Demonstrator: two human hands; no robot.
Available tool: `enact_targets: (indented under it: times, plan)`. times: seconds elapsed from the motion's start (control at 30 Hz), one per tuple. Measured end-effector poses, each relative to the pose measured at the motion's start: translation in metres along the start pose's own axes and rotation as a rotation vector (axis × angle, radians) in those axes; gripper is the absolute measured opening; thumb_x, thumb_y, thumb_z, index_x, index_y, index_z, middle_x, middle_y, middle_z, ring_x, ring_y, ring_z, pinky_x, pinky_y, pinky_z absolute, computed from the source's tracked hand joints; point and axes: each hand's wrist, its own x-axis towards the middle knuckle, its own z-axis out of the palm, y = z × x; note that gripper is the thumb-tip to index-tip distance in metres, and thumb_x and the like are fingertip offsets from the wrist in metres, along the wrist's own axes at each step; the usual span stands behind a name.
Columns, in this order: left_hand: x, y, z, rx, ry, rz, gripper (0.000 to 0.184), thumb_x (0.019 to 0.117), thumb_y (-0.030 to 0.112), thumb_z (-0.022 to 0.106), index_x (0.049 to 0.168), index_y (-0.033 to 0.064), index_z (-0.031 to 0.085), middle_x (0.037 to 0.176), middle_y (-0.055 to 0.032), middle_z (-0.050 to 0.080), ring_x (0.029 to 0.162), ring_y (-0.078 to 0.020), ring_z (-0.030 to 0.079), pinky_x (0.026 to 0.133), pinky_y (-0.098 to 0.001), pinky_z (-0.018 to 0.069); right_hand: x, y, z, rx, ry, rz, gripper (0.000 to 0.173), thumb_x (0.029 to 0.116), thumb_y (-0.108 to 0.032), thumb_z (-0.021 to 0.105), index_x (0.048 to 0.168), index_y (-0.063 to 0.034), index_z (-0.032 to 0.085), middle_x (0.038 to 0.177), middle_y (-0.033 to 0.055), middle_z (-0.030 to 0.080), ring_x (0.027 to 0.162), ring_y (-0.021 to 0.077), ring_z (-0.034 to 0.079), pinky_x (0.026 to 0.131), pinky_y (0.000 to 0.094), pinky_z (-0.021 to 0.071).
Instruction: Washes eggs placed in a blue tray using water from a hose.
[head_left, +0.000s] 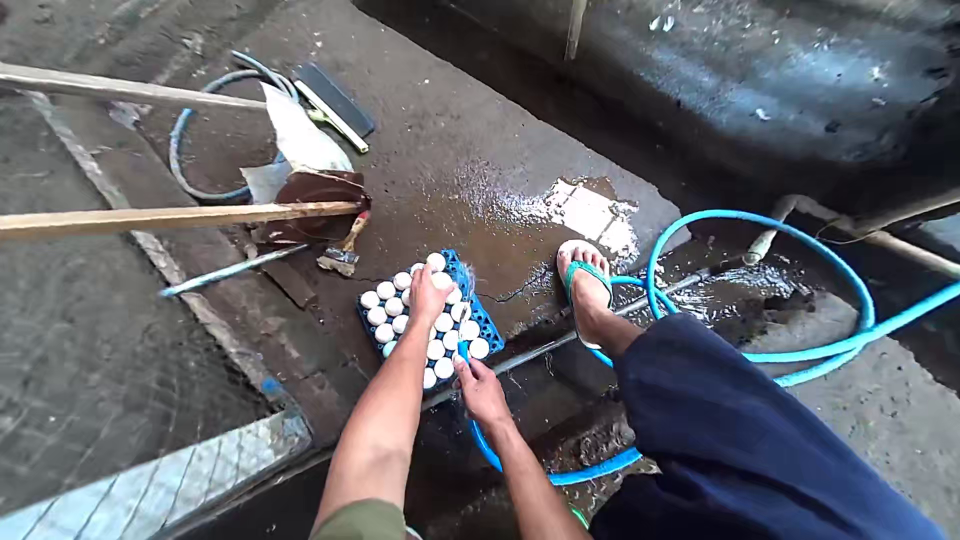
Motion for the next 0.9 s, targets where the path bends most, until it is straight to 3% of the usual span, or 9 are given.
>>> enact_targets:
  times: [0.17,0.27,0.33,0.5,0.7,0.8,0.9]
  plan:
    - [0.025,-0.01,0.008,0.078,-0.061,0.003,0.059,0.0902,0.036,0.078,0.133,-0.0008,0.06,0.136,-0.0273,0.055,0.128,-0.042,0.054,0.108,-0.058,0.0438,0.008,-0.013,-0.004,-0.089,-0.145,0.014,0.047,0.1089,-0.048,0.044,0.133,-0.014,0.064,0.089,0.0073,0.067,0.062,0.0171,0.058,0.058,0.0363,0.0501]
    - [0.035,-0.019,-0.002,0.058,-0.042,0.027,0.041,0.1062,0.029,0.052,0.133,-0.0021,0.06,0.135,-0.028,0.057,0.126,-0.0416,0.057,0.108,-0.0578,0.0439,0.007,-0.024,-0.006,-0.115,-0.194,-0.011,0.046,0.1087,-0.049,0.043,0.133,-0.015,0.065,0.088,0.0062,0.068,0.062,0.0163,0.057,0.059,0.036,0.0492]
    - [0.046,-0.02,-0.01,0.09,0.017,0.047,0.037,0.1077,0.022,0.046,0.134,-0.0004,0.06,0.134,-0.0269,0.058,0.126,-0.0416,0.057,0.108,-0.0582,0.0431,0.007,-0.03,-0.007,-0.125,-0.204,-0.026,0.046,0.1084,-0.049,0.044,0.132,-0.0157,0.066,0.087,0.0051,0.068,0.064,0.0159,0.058,0.061,0.0362,0.0494]
    - [0.077,-0.011,-0.013,0.3,-0.15,0.02,0.052,0.096,0.036,0.07,0.14,0.0096,0.061,0.142,-0.0216,0.055,0.137,-0.0449,0.044,0.107,-0.0676,0.0359,0.007,-0.027,-0.003,-0.117,-0.208,-0.062,0.046,0.1079,-0.049,0.046,0.127,-0.0144,0.069,0.084,0.0041,0.068,0.07,0.0166,0.061,0.071,0.0404,0.0524]
    - [0.093,0.008,-0.018,0.439,-0.286,0.031,0.045,0.0911,0.029,0.077,0.123,-0.0008,0.068,0.131,-0.0261,0.061,0.127,-0.0427,0.056,0.107,-0.0612,0.0429,0.009,-0.023,-0.003,-0.084,-0.221,-0.077,0.044,0.1072,-0.049,0.048,0.124,-0.0153,0.07,0.08,0.0017,0.068,0.067,0.0143,0.06,0.069,0.0383,0.0519]
    - [0.09,0.001,-0.019,0.478,-0.217,0.087,0.045,0.0895,0.037,0.077,0.121,0.005,0.07,0.127,-0.0222,0.064,0.124,-0.0413,0.057,0.106,-0.0638,0.0407,0.009,-0.02,-0.001,-0.08,-0.238,-0.085,0.044,0.1072,-0.049,0.048,0.124,-0.0149,0.07,0.08,0.0023,0.068,0.068,0.0143,0.061,0.07,0.0384,0.0519]
    - [0.071,-0.004,-0.025,0.16,-0.037,0.07,0.048,0.0878,0.032,0.08,0.125,0.0044,0.069,0.13,-0.0215,0.064,0.125,-0.039,0.057,0.107,-0.0615,0.0418,0.009,-0.02,-0.003,-0.074,-0.25,-0.085,0.044,0.1075,-0.048,0.048,0.128,-0.0151,0.069,0.083,0.0033,0.069,0.07,0.0147,0.062,0.071,0.0387,0.0526]
